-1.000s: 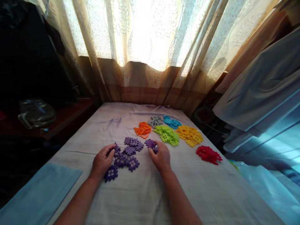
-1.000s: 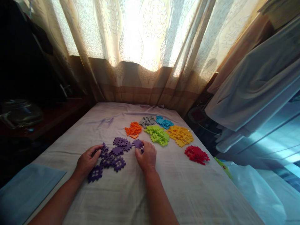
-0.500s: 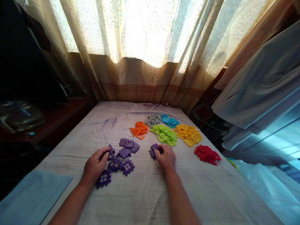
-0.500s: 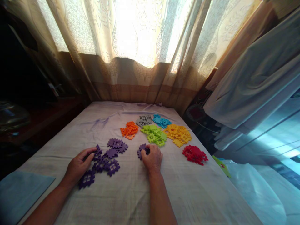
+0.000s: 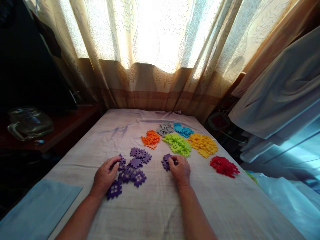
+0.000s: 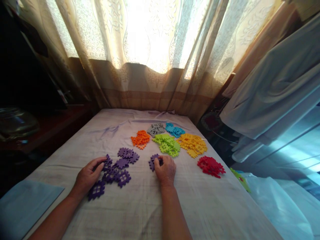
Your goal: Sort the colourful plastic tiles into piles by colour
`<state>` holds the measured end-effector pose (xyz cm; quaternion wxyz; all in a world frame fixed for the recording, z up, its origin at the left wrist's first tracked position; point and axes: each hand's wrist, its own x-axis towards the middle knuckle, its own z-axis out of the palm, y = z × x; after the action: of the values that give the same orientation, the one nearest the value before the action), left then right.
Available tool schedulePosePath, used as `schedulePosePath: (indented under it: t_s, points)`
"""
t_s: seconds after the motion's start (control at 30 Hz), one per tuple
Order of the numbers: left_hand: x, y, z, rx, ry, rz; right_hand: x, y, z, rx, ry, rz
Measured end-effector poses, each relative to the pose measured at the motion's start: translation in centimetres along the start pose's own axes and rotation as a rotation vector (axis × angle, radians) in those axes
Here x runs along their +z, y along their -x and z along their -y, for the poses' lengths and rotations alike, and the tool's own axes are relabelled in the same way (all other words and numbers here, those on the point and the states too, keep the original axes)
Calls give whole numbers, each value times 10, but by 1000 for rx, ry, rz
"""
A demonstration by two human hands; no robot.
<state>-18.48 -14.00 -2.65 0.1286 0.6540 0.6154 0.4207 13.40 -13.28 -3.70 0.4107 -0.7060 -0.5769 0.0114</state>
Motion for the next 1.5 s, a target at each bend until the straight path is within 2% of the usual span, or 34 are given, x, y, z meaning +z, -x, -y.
schedulePosePath:
  t_s: [0.43,0.6,0.8,0.9,1.03,1.1,1.5]
  points:
    - [2,0,1,-2,1,-9,6,0,-9,-134,20,-114]
    - [1,1,-1,-20,13,2,4,3,3,-208,49,-146]
    - [0,0,-3,-9,23,4,5,8,20,-300,18,-96]
    - [1,-1,-1,-9,22,1,6,6,18,-299,-23,-145]
    - [1,-1,0,-12,13,-4,5,-1,6,-219,-105,-332]
    - [1,-1,0,-5,7,-2,5,-4,0,-174,-125,-384]
    - [1,-3,6,64,-30,-14,11,-2,-1,-209,-105,-337]
